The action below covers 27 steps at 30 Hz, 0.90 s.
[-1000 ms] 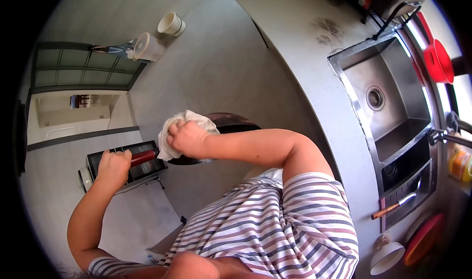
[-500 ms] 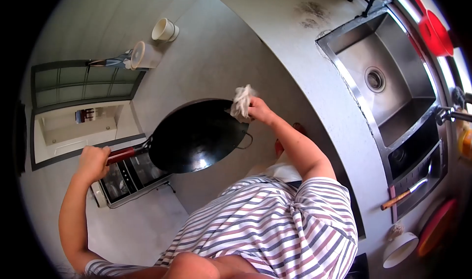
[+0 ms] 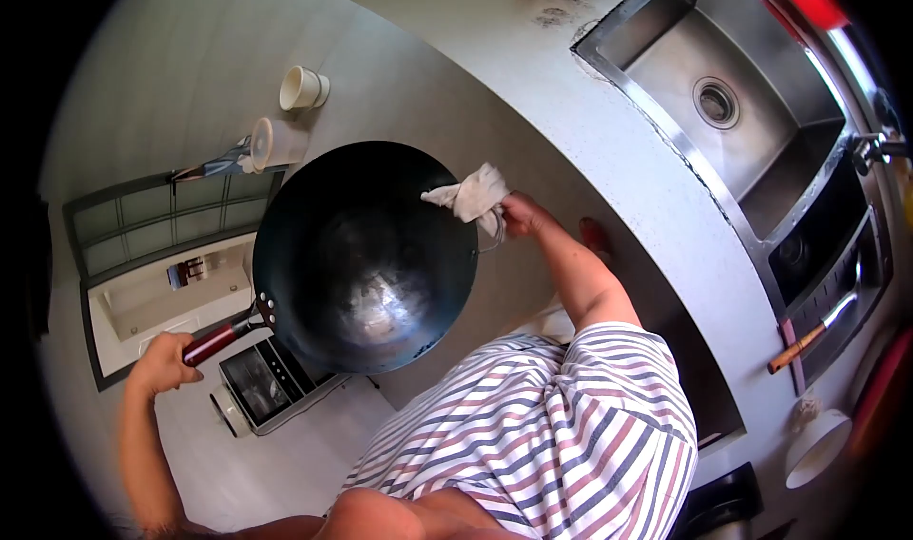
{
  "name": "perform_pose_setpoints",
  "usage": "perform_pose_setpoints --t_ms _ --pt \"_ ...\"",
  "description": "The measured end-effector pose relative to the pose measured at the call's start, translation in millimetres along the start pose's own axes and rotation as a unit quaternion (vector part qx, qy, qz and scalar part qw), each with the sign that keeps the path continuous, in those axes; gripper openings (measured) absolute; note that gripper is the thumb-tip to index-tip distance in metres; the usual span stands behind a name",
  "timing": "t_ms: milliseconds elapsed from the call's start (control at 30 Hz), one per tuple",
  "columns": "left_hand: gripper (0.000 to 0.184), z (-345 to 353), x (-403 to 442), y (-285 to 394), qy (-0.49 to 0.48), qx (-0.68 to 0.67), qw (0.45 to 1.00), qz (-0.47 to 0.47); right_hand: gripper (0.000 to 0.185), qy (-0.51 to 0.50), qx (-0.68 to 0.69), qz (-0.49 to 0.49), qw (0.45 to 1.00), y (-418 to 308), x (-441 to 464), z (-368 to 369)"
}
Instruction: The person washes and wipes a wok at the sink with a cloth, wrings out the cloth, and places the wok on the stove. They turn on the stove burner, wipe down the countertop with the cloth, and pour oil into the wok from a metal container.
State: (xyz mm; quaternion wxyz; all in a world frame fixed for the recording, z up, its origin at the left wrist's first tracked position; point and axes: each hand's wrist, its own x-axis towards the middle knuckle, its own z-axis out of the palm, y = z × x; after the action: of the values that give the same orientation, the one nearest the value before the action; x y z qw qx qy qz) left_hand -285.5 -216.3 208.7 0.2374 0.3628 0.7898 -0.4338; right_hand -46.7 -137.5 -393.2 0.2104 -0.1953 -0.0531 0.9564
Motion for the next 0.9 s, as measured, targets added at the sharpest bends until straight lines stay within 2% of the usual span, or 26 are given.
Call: perform_pose_setpoints --t_ms 33,67,100,167,233,267,300,367,500,567,700,767,800,867,900 --pt "0.026 3.1 -0.2 1.8 -0.015 -0.038 0.999 -0.009 0.032 0.049 0.064 -0.015 0.997 2.2 4.6 -11.8" --pt "0.022 7.1 1.1 2.0 -0.017 -0.062 0.998 0.01 0.029 -0.015 0.088 -0.013 0.996 -1.9 1.8 -11.7" --pt "0.021 6.7 -1.5 6.9 -0.046 -0.131 0.99 -0.024 0.029 -0.013 0.089 -0.018 0.996 -2.5 1.1 -9.4" --pt "0.021 13.0 0.9 0.7 -0.062 -0.177 0.982 -0.02 0.03 -0.088 0.137 -0.033 0.986 -0.9 -0.9 0.0" --pt "0.025 19.7 4.2 -7.7 -0.081 -0.19 0.978 -0.023 0.033 -0.369 0.192 0.005 0.909 -6.3 5.1 1.9" --pt "0.025 24.0 6.8 -12.4 -0.092 -0.203 0.975 -0.016 0.034 -0.222 0.15 -0.066 0.961 -5.1 7.6 14.6" --pt "0.026 29.1 9.3 -16.8 -0.103 -0.216 0.971 -0.01 0.035 -0.068 0.103 -0.134 0.983 -5.7 10.5 26.8" --pt "0.026 40.4 11.5 -19.1 -0.117 -0.237 0.964 -0.014 0.037 -0.098 0.095 -0.17 0.976 -23.8 14.6 41.0" --pt "0.025 83.0 26.5 -25.6 -0.185 -0.336 0.924 -0.013 0.034 -0.141 0.053 -0.113 0.982 -57.0 26.7 48.5" --pt "0.022 104.8 36.9 -23.9 -0.214 -0.355 0.91 -0.004 0.03 -0.129 -0.001 -0.09 0.988 -70.2 28.4 42.1" --pt "0.019 146.6 56.2 -19.0 -0.257 -0.411 0.875 0.003 0.028 -0.017 0.072 -0.044 0.996 -50.3 11.0 16.5" --pt "0.018 161.9 65.8 -14.4 -0.266 -0.419 0.868 0.019 0.022 0.124 -0.019 -0.019 0.992 -36.8 -6.2 -2.2" --pt "0.018 166.7 66.0 -5.3 -0.278 -0.41 0.869 0.02 0.022 0.129 -0.02 -0.011 0.991 -25.9 -9.2 -11.1" --pt "0.018 184.5 73.3 -5.2 -0.3 -0.416 0.858 0.028 0.021 0.211 0.088 0.01 0.974 -8.8 -9.8 -17.7" --pt "0.018 193.6 77.5 -5.0 -0.307 -0.42 0.854 0.027 0.021 0.216 0.084 0.016 0.973 -4.2 -12.7 -21.4"
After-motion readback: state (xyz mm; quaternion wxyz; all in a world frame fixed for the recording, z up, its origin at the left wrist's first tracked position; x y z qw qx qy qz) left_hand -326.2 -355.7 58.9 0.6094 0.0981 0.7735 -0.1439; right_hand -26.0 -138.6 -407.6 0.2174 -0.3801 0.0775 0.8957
